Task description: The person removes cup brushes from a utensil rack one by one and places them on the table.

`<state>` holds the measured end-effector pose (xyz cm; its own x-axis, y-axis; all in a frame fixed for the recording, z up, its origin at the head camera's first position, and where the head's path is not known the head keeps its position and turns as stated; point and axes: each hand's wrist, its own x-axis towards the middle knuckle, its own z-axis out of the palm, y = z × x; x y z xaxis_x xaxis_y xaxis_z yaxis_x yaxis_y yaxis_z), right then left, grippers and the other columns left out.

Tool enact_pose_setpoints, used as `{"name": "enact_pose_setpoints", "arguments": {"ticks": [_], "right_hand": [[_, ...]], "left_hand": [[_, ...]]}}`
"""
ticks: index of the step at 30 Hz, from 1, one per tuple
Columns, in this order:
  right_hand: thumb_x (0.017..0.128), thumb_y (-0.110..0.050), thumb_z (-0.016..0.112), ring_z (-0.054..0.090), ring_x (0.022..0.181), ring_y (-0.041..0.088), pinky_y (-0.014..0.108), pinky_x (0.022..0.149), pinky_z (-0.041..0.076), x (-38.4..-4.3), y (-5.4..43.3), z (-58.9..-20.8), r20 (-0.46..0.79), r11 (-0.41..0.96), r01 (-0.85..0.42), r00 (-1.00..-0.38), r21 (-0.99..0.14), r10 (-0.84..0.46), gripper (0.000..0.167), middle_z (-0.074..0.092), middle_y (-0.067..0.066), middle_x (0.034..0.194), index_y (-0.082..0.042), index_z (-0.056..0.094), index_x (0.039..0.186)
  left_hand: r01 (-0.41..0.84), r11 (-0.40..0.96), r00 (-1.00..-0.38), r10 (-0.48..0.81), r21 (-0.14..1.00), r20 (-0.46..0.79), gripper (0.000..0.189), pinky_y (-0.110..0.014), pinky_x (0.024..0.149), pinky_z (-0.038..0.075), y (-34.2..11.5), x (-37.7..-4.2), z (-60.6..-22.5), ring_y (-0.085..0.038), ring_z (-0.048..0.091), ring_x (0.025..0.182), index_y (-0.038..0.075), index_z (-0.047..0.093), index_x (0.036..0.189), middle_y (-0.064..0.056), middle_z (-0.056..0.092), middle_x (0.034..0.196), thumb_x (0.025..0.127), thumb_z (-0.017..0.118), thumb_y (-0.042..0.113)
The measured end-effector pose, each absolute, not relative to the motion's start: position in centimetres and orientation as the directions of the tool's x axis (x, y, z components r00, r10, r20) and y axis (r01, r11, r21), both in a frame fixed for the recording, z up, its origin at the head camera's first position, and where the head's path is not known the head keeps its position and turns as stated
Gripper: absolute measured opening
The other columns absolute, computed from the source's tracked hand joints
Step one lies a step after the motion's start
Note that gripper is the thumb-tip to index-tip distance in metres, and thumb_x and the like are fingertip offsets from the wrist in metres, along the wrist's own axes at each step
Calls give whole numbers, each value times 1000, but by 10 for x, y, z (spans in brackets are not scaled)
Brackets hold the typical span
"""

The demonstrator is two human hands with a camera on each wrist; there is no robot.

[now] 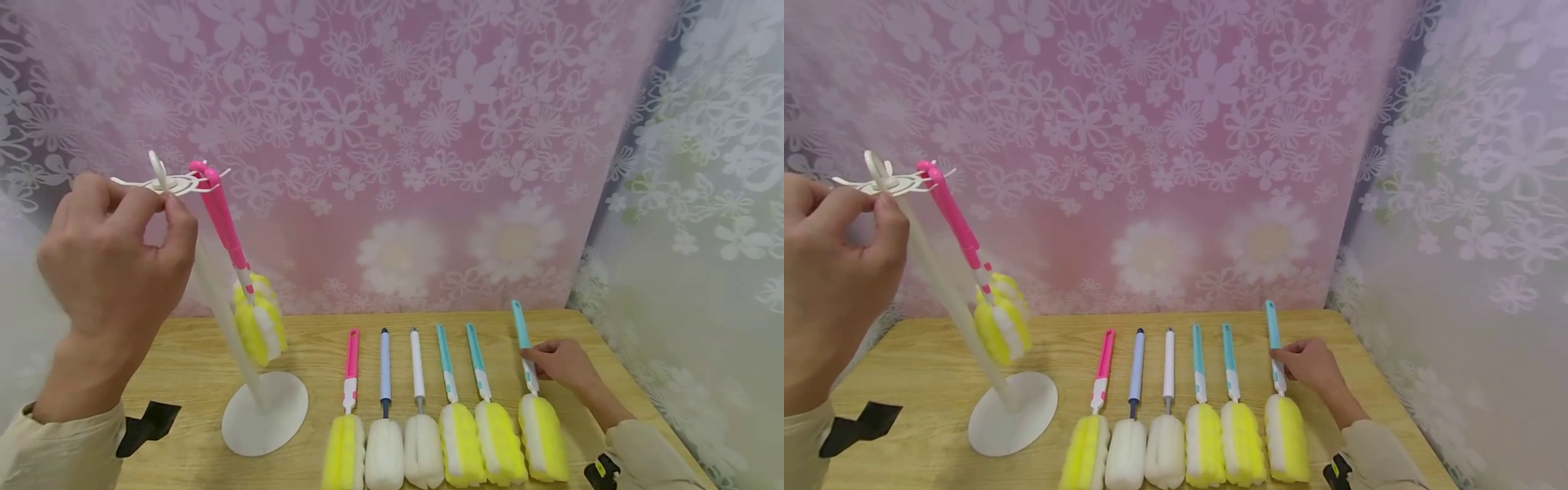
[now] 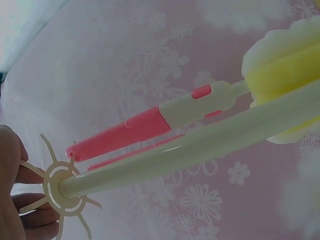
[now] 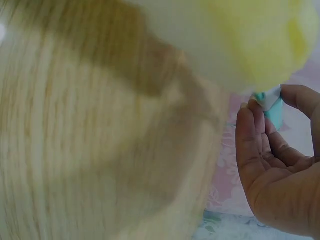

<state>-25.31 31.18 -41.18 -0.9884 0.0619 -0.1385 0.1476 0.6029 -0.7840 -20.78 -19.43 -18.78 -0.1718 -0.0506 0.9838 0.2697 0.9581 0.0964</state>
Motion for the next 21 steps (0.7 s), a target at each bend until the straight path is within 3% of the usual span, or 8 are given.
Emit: {"name": "enact_pose_setpoints", "arguments": {"ticks": [6,14,21], "right_hand": [[89,-30,65,66,76,23,38,69,55,-260,308,-425,-197,625,184,-979,-758,49,42,67,10,85,10,67,101],[86,-26,68,66,65,21,37,64,54,-263,300,-432,-194,695,153,-981,-703,20,32,65,5,70,6,71,84],[86,-27,68,60,62,19,33,62,52,-264,296,-439,-198,687,166,-980,-708,33,30,63,4,67,3,71,81]], "left_hand": [[272,957,-169,-55,100,984,36,-47,48,26,-195,-209,-189,-37,45,62,-3,61,69,-20,47,76,86,45,24],[270,957,-161,-61,103,985,35,-47,48,26,-194,-210,-190,-38,45,62,-4,60,69,-21,47,75,86,45,24],[270,956,-158,-71,112,985,34,-46,48,24,-193,-209,-189,-38,44,62,-3,59,68,-21,47,75,86,46,23]]}}
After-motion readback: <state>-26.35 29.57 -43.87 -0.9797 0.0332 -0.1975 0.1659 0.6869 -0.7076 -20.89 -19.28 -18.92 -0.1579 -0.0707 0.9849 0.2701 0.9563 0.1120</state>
